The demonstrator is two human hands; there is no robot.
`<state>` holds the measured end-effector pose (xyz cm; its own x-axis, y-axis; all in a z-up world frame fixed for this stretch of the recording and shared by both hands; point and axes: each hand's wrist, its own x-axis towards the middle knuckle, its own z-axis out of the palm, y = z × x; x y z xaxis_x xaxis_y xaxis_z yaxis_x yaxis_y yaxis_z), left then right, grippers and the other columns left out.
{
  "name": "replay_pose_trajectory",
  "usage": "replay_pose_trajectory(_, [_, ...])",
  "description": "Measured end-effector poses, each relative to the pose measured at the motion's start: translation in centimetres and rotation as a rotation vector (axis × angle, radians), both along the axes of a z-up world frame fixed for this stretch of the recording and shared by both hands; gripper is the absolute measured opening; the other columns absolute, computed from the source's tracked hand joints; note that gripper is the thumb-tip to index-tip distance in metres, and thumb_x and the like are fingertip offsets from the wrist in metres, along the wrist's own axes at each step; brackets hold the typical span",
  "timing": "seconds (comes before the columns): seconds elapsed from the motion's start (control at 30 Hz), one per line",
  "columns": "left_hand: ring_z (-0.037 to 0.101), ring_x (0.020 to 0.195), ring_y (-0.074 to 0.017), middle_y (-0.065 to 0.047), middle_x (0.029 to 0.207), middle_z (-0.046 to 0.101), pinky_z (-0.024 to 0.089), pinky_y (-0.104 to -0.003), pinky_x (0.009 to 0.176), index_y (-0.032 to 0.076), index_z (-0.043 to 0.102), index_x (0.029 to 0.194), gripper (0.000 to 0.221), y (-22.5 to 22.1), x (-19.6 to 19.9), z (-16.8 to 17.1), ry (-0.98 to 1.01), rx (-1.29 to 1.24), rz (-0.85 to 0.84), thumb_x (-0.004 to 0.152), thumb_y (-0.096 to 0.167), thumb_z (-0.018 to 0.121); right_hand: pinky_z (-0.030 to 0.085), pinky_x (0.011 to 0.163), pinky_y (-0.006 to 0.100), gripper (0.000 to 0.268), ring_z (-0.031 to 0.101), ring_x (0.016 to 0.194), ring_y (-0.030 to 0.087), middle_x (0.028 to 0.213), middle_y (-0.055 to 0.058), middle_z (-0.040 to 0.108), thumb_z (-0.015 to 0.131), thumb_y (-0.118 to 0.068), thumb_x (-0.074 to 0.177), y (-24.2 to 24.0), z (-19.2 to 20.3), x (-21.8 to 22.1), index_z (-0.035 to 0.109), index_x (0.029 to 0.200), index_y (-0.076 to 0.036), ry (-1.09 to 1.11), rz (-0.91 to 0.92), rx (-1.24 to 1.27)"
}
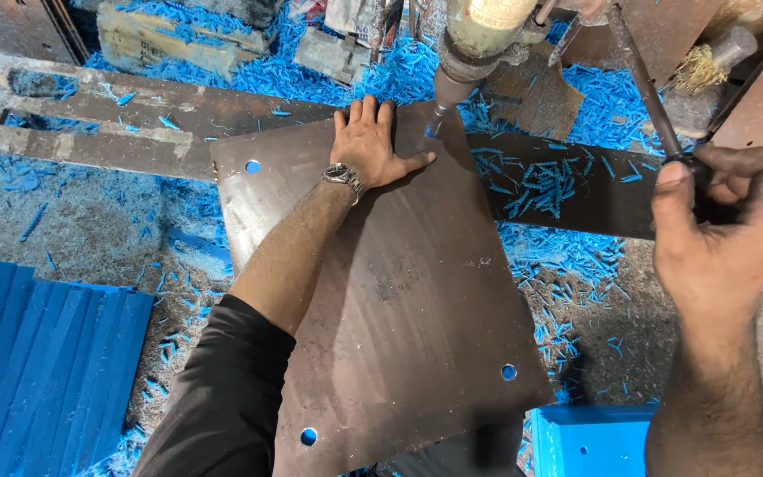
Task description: Using a drill press to machine holes into stacks of blue and brown plates.
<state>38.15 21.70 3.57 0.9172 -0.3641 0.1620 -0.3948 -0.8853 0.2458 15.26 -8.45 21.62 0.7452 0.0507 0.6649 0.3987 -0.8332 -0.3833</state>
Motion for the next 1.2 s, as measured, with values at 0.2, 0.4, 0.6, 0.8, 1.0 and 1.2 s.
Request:
replay_pose_trajectory(0.2, [0.043, 0.126, -0.0434, -0.024, 0.134, 0.046, 0.029, -0.067, 0.106, -0.002, 0.050, 0.140, 0.113, -0.1, -0.1, 0.1, -0.007, -0.007, 0.003, 0.079, 0.093, 0.057, 0.042, 0.070, 0.033, 0.028, 0.051, 0.075, 0.023, 0.095, 0.022, 0.054, 0.072, 0.016, 0.123, 0.2, -0.1, -0.1, 0.045, 0.126, 0.019, 0.055, -0.075, 0.028])
replay_pose_trajectory(0.4, [0.045, 0.121, -0.0431, -0.024, 0.131, 0.047, 0.030, -0.066, 0.103, -0.002, 0.051, 0.137, 0.111, 0.0, 0.0, -0.3, -0.042, -0.028, -0.006, 0.079, 0.092, 0.059, 0.049, 0.080, 0.039, 0.026, 0.056, 0.086, 0.031, 0.109, 0.031, 0.055, 0.072, 0.017, 0.122, -0.1, -0.8, 0.0, 0.048, 0.128, 0.024, 0.009, -0.040, -0.006])
replay_pose_trajectory(0.6, [0.041, 0.130, -0.0456, -0.026, 0.138, 0.044, 0.025, -0.070, 0.109, -0.002, 0.047, 0.143, 0.113, 0.0, 0.0, 0.4, 0.026, -0.003, 0.004, 0.080, 0.092, 0.058, 0.042, 0.065, 0.034, 0.034, 0.049, 0.071, 0.023, 0.094, 0.022, 0.056, 0.079, 0.002, 0.124, 0.1, -1.2, 0.3, 0.052, 0.122, 0.022, 0.022, -0.092, -0.024])
replay_pose_trajectory(0.8, [0.041, 0.128, -0.0444, -0.025, 0.137, 0.044, 0.026, -0.069, 0.108, -0.002, 0.048, 0.142, 0.112, 0.1, -0.3, 0.6, 0.035, -0.029, 0.006, 0.080, 0.090, 0.059, 0.041, 0.063, 0.034, 0.031, 0.051, 0.069, 0.023, 0.094, 0.022, 0.058, 0.077, 0.002, 0.120, 0.3, -2.3, 0.4, 0.051, 0.120, 0.019, 0.036, -0.097, -0.031])
replay_pose_trajectory(1.0, [0.040, 0.130, -0.0450, -0.026, 0.140, 0.042, 0.026, -0.069, 0.109, -0.002, 0.046, 0.143, 0.114, 0.0, -0.2, 0.6, 0.065, 0.000, 0.007, 0.080, 0.092, 0.056, 0.044, 0.065, 0.035, 0.030, 0.054, 0.074, 0.025, 0.097, 0.024, 0.061, 0.078, 0.003, 0.117, 0.7, -2.7, -0.1, 0.050, 0.119, 0.016, 0.115, -0.117, -0.033])
replay_pose_trajectory(1.2, [0.037, 0.135, -0.0479, -0.028, 0.144, 0.040, 0.022, -0.071, 0.111, -0.003, 0.045, 0.144, 0.114, 0.0, -0.1, 0.4, 0.073, 0.001, 0.007, 0.081, 0.091, 0.056, 0.042, 0.056, 0.034, 0.026, 0.050, 0.063, 0.023, 0.083, 0.015, 0.054, 0.074, 0.005, 0.115, 0.8, -3.5, 0.1, 0.050, 0.120, 0.015, 0.095, -0.118, -0.012])
